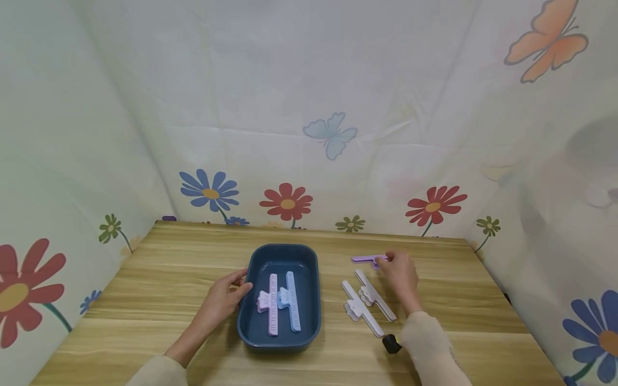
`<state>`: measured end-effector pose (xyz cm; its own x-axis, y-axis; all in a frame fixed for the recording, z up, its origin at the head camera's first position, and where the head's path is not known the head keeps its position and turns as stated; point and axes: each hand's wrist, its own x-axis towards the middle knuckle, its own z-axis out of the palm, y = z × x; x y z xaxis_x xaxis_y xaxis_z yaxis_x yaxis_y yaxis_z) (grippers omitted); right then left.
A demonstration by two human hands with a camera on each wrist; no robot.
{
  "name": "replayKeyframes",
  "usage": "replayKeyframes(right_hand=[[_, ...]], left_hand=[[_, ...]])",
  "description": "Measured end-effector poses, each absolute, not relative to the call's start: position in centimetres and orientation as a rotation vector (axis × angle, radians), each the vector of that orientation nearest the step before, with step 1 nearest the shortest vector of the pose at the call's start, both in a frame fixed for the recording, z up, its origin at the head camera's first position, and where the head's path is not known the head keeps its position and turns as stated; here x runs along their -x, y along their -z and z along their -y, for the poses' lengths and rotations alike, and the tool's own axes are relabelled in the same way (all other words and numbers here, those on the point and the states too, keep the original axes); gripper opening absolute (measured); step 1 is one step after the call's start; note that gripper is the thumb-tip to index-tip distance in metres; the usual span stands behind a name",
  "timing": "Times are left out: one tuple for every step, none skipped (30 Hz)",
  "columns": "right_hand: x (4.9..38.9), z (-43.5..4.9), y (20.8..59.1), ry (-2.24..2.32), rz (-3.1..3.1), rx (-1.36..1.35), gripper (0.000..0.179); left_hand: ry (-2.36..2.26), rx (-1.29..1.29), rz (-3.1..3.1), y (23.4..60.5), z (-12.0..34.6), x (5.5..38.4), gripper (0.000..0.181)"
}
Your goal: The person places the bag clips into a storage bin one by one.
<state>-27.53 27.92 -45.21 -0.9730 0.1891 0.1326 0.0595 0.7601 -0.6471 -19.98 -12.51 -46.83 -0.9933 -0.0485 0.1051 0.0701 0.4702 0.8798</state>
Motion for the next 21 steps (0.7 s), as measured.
replayKeyframes(right_hand=[[27.6, -27.9, 45.3, -0.999, 2.779, 0.216, 0.043], [27.7, -27.8, 45.4, -0.989, 2.793, 0.231, 0.043], [27.8, -27.7, 45.4, -0.986, 2.802, 0.247, 0.043], [27.9, -27.6, 45.5, -0.977, 2.813, 0.262, 0.044], [27.9, -27.6, 45.5, -0.963, 2.82, 0.275, 0.044], [28.0, -27.5, 45.6, -0.951, 2.829, 0.287, 0.045], [28.1, -27.5, 45.7, -0.934, 2.835, 0.299, 0.045], [28.1, -27.5, 45.7, -0.919, 2.84, 0.306, 0.046], [28.2, -27.4, 45.8, -0.907, 2.843, 0.318, 0.046], [28.2, -27.4, 45.8, -0.896, 2.849, 0.324, 0.046], [28.3, -27.4, 45.9, -0.887, 2.852, 0.334, 0.045], [28.4, -27.4, 45.9, -0.882, 2.858, 0.343, 0.043], [28.5, -27.4, 46.0, -0.877, 2.864, 0.354, 0.041], [28.6, -27.4, 46.0, -0.871, 2.871, 0.364, 0.039], [28.7, -27.4, 46.1, -0.866, 2.878, 0.373, 0.038], [28.7, -27.4, 46.1, -0.859, 2.885, 0.38, 0.036], [28.8, -27.4, 46.2, -0.852, 2.893, 0.39, 0.035], [28.9, -27.4, 46.2, -0.851, 2.902, 0.396, 0.034], [28.9, -27.4, 46.3, -0.846, 2.908, 0.401, 0.034], [29.0, -27.4, 46.3, -0.84, 2.913, 0.405, 0.034], [29.0, -27.4, 46.3, -0.837, 2.917, 0.408, 0.035]], left_hand=[[1.561, 0.023, 2.589, 46.8, 12.5, 20.0, 0.041], [1.563, 0.02, 2.587, 46.8, 12.5, 19.9, 0.041], [1.565, 0.019, 2.588, 46.8, 12.5, 19.9, 0.042], [1.566, 0.021, 2.587, 46.7, 12.5, 19.9, 0.042], [1.564, 0.021, 2.589, 46.7, 12.6, 19.9, 0.042], [1.564, 0.019, 2.591, 46.7, 12.6, 19.8, 0.042], [1.564, 0.017, 2.594, 46.7, 12.6, 19.8, 0.042], [1.566, 0.011, 2.597, 46.6, 12.6, 19.8, 0.042], [1.567, 0.011, 2.597, 46.6, 12.5, 19.8, 0.042], [1.569, 0.01, 2.596, 46.6, 12.5, 19.8, 0.042], [1.572, 0.007, 2.598, 46.6, 12.5, 19.8, 0.042], [1.575, 0.007, 2.596, 46.6, 12.5, 19.8, 0.042], [1.577, 0.008, 2.594, 46.6, 12.5, 19.8, 0.042], [1.579, 0.01, 2.592, 46.6, 12.5, 19.8, 0.042], [1.581, 0.012, 2.591, 46.7, 12.5, 19.9, 0.042], [1.58, 0.014, 2.591, 46.7, 12.5, 19.9, 0.042], [1.578, 0.014, 2.59, 46.7, 12.5, 19.9, 0.042], [1.578, 0.014, 2.589, 46.7, 12.4, 19.9, 0.042], [1.577, 0.013, 2.588, 46.8, 12.4, 19.9, 0.042], [1.577, 0.012, 2.587, 46.8, 12.4, 19.9, 0.042], [1.574, 0.014, 2.585, 46.8, 12.4, 19.9, 0.041]])
